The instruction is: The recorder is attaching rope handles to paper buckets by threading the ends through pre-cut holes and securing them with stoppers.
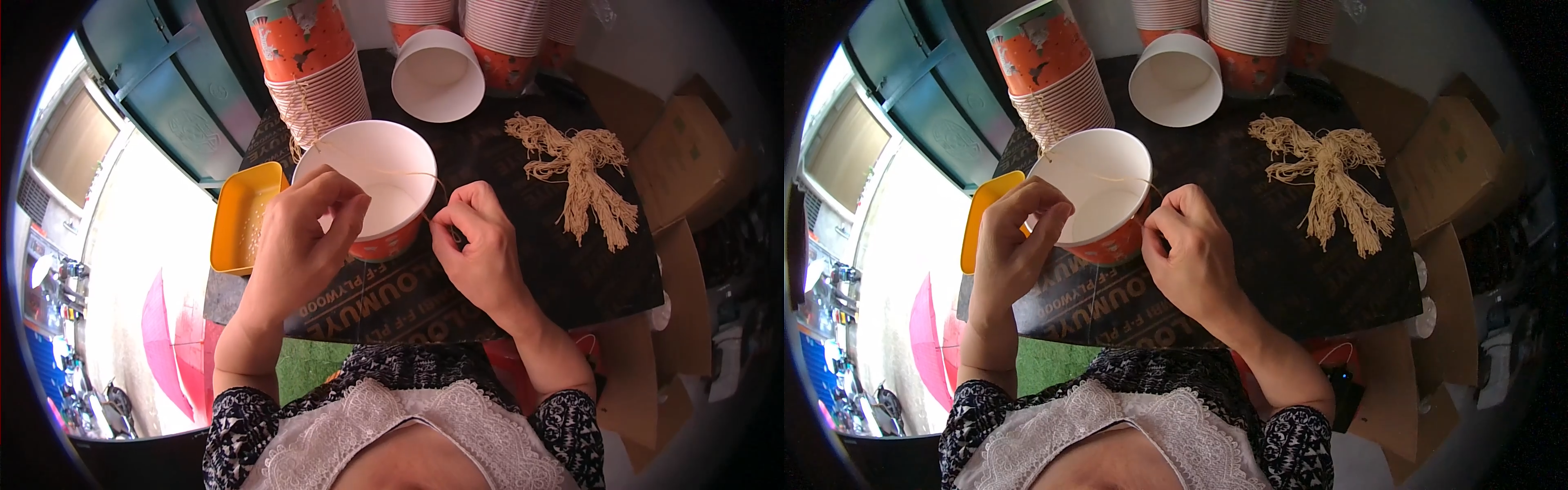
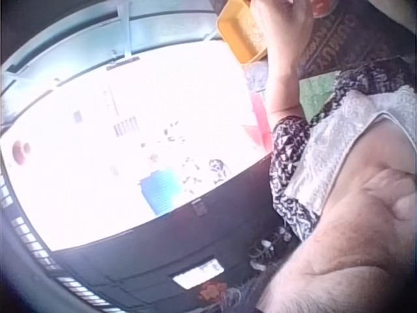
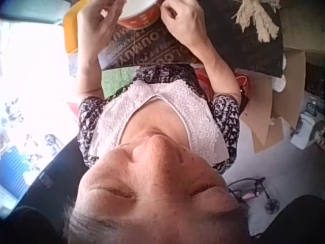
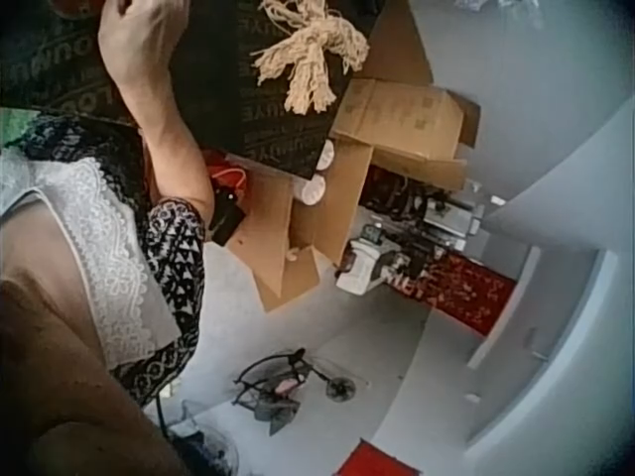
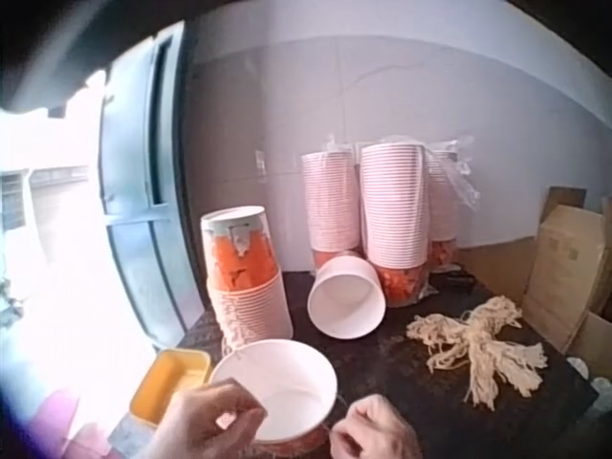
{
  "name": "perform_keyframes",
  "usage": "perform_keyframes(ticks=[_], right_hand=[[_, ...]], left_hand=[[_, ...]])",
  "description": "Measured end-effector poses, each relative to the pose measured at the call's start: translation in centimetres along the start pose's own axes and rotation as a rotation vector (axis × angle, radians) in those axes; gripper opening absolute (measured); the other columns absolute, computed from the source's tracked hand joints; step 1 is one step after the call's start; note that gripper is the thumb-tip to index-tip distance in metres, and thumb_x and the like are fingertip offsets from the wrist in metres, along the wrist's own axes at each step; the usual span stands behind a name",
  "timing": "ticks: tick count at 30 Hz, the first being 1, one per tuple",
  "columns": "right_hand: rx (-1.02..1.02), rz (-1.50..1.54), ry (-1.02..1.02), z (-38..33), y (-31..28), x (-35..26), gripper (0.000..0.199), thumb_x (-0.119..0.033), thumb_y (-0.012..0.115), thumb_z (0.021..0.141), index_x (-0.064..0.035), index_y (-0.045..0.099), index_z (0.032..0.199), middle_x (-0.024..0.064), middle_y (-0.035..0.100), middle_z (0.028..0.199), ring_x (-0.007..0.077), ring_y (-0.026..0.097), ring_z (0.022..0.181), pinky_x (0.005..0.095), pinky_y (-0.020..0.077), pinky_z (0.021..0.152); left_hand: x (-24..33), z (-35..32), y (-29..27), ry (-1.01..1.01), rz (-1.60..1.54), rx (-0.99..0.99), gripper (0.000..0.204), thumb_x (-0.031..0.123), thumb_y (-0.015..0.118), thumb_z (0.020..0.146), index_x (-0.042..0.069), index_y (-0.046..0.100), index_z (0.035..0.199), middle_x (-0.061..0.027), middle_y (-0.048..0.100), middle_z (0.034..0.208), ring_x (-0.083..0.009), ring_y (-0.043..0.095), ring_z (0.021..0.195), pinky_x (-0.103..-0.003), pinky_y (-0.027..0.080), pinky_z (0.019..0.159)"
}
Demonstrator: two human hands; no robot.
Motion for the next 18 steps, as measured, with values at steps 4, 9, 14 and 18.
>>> perform_keyframes(ticks=[4,9,14,18], right_hand=[[0.0,0.023,-0.013,-0.1,-0.4,-0.4,0.013,0.006,0.07,0.07,-0.0005,0.06,0.075,0.0102,0.054,0.086,0.0264,0.057,0.078,0.035,0.0481,0.065],[-0.007,0.084,-0.028,0.0,-1.2,-1.6,0.012,0.006,0.07,0.071,0.0004,0.062,0.078,0.0106,0.055,0.086,0.026,0.058,0.075,0.0338,0.048,0.064],[-0.03,0.148,-0.009,0.0,-1.7,-2.4,0.012,0.007,0.071,0.072,0.0015,0.062,0.08,0.0113,0.055,0.087,0.0252,0.058,0.074,0.0325,0.0481,0.063],[-0.032,0.206,0.031,-0.2,-1.9,-1.9,0.011,0.008,0.069,0.074,0.0019,0.062,0.08,0.0121,0.055,0.088,0.0245,0.058,0.074,0.0319,0.0479,0.063]], left_hand=[[0.9,0.3,0.9,0.053,0.082,-0.098,0.015,-0.001,0.068,0.078,0.002,0.064,0.092,-0.0108,0.062,0.097,-0.0242,0.061,0.088,-0.035,0.049,0.077],[3.8,0.0,3.0,0.323,0.252,-0.175,0.041,0.005,0.079,0.064,0.012,0.069,0.103,-0.0106,0.057,0.12,-0.0367,0.049,0.119,-0.047,0.045,0.095],[5.3,-0.3,4.5,0.493,0.424,-0.209,0.025,0.008,0.07,0.07,0.007,0.068,0.095,-0.0141,0.055,0.118,-0.0385,0.046,0.124,-0.056,0.039,0.101],[5.8,-0.3,4.5,0.529,0.412,-0.197,0.016,0.007,0.068,0.071,0.002,0.065,0.086,-0.0136,0.057,0.116,-0.0387,0.047,0.125,-0.058,0.038,0.103]])
Point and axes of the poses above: each hand's wrist, its own z-axis towards the middle knuckle, its own y-axis out of the palm, x = y × z, the point moved 9 cm from there along z, towards the middle knuckle
